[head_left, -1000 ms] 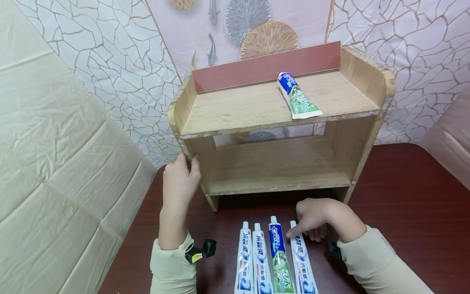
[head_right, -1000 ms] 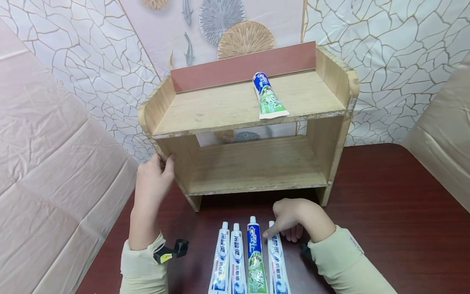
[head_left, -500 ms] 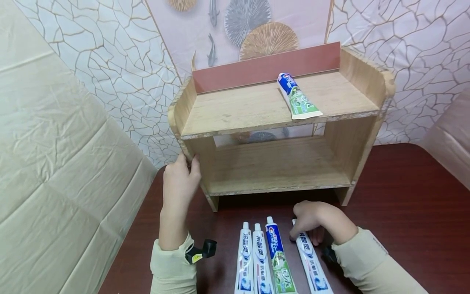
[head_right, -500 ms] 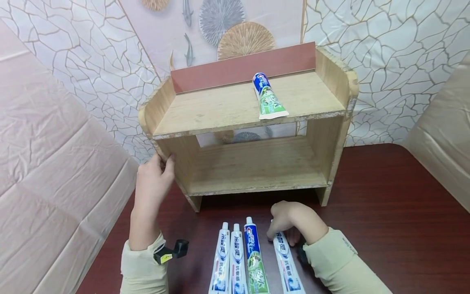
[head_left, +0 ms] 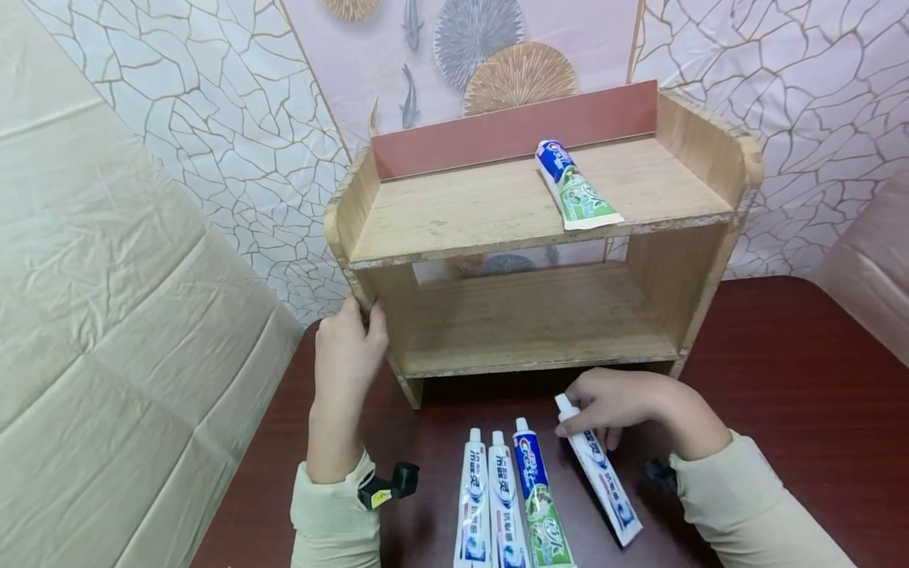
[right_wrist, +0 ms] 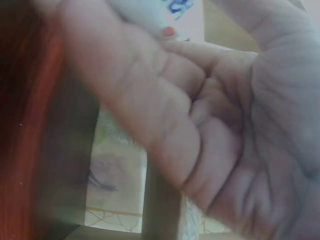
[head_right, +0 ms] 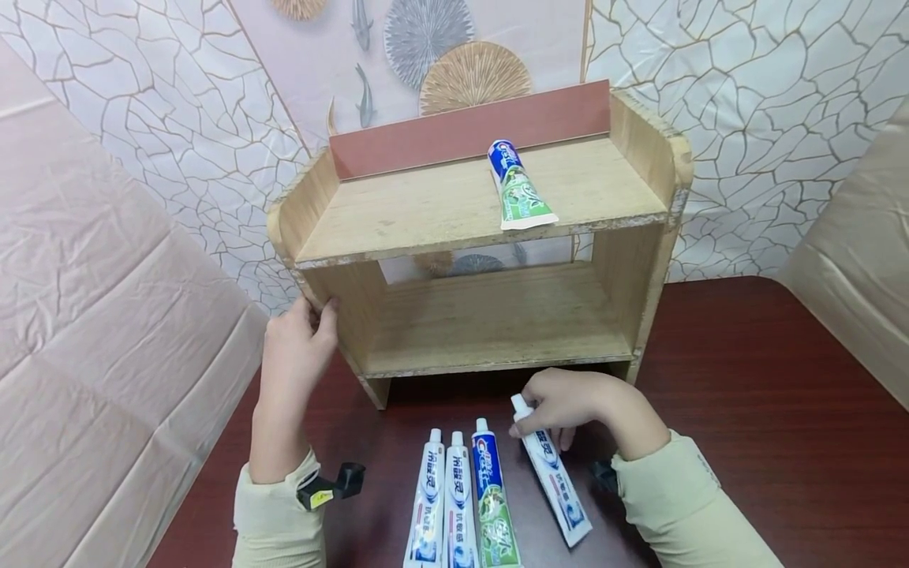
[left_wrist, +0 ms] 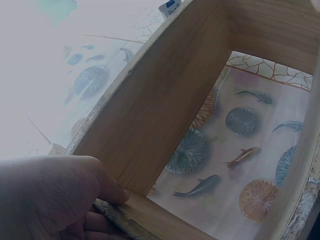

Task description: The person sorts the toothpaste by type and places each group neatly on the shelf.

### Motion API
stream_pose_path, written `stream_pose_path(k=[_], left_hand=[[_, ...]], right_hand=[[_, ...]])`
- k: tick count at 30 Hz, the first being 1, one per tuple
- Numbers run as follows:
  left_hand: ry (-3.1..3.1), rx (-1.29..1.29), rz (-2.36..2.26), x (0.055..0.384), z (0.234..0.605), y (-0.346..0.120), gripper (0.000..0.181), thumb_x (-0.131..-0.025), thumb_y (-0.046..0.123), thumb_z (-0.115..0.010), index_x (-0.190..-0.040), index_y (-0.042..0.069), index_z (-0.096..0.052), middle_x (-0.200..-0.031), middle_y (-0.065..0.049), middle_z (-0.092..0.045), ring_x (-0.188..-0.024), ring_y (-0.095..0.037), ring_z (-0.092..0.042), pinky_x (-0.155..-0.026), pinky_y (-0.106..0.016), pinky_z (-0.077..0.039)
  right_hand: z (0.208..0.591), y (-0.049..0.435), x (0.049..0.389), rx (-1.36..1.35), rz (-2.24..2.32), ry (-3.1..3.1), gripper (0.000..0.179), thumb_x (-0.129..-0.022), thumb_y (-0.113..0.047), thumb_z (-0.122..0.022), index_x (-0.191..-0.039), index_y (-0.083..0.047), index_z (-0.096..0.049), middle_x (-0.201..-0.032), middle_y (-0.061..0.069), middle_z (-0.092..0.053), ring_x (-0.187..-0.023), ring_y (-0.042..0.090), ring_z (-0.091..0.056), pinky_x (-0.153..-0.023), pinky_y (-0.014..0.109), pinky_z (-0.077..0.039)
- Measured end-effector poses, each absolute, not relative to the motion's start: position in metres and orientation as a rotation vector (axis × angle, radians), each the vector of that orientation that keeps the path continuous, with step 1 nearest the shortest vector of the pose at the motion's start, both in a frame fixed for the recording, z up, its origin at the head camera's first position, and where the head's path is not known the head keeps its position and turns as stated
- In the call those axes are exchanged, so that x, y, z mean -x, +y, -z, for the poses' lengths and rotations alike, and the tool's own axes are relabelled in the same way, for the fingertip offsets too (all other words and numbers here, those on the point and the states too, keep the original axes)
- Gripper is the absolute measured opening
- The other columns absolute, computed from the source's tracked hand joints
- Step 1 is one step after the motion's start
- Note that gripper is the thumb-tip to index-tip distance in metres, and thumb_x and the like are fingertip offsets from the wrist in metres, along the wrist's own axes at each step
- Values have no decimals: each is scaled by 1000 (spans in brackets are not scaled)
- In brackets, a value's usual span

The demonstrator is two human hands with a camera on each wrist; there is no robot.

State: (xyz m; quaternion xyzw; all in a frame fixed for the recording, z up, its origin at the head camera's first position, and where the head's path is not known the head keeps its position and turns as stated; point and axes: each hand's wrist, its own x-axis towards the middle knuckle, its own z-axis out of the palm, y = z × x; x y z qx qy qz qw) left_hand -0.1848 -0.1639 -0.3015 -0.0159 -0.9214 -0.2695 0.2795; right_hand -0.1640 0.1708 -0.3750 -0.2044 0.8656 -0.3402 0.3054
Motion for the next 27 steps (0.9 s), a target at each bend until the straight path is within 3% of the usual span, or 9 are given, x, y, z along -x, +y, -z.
stream_pose_path(k=[7, 14, 21, 27], left_hand=[[-2453, 46, 726, 186, 302, -166, 28, -96, 34, -51, -89, 9, -59, -76, -16, -71, -72, -35, -70, -64, -47, -53], [-2465, 49, 724, 186, 302, -165, 27, -96, 35, -51, -88, 10, -58, -71, -13, -69, -67, -33, -67, -61, -46, -51], [-2458, 38, 715, 185, 301, -164, 29, -96, 35, -51, -85, 10, -58, -68, -12, -67, -66, -33, -66, -60, -45, -50], [-2454, 41, 681, 184, 302, -164, 30, -96, 35, -51, -81, 11, -56, -60, -9, -61, -59, -30, -60, -56, -43, -46]], right_hand=[[359, 185, 177, 656, 1090, 2411, 33, -96, -40, -57, -102, -8, -58, -78, 6, -64, -63, 23, -67, -61, 35, -56], [345, 192, 186, 632, 1163, 2643, 36, -96, -46, -53, -99, -11, -59, -73, 3, -64, -60, 19, -66, -59, 30, -53], [344, 194, 214, 489, 1241, 2673, 44, -95, -51, -52, -98, -8, -57, -75, 8, -64, -65, 21, -64, -60, 34, -54], [350, 197, 247, 453, 1294, 2795, 41, -97, -44, -52, -94, -4, -59, -74, 10, -65, -61, 21, -63, -55, 33, -51]])
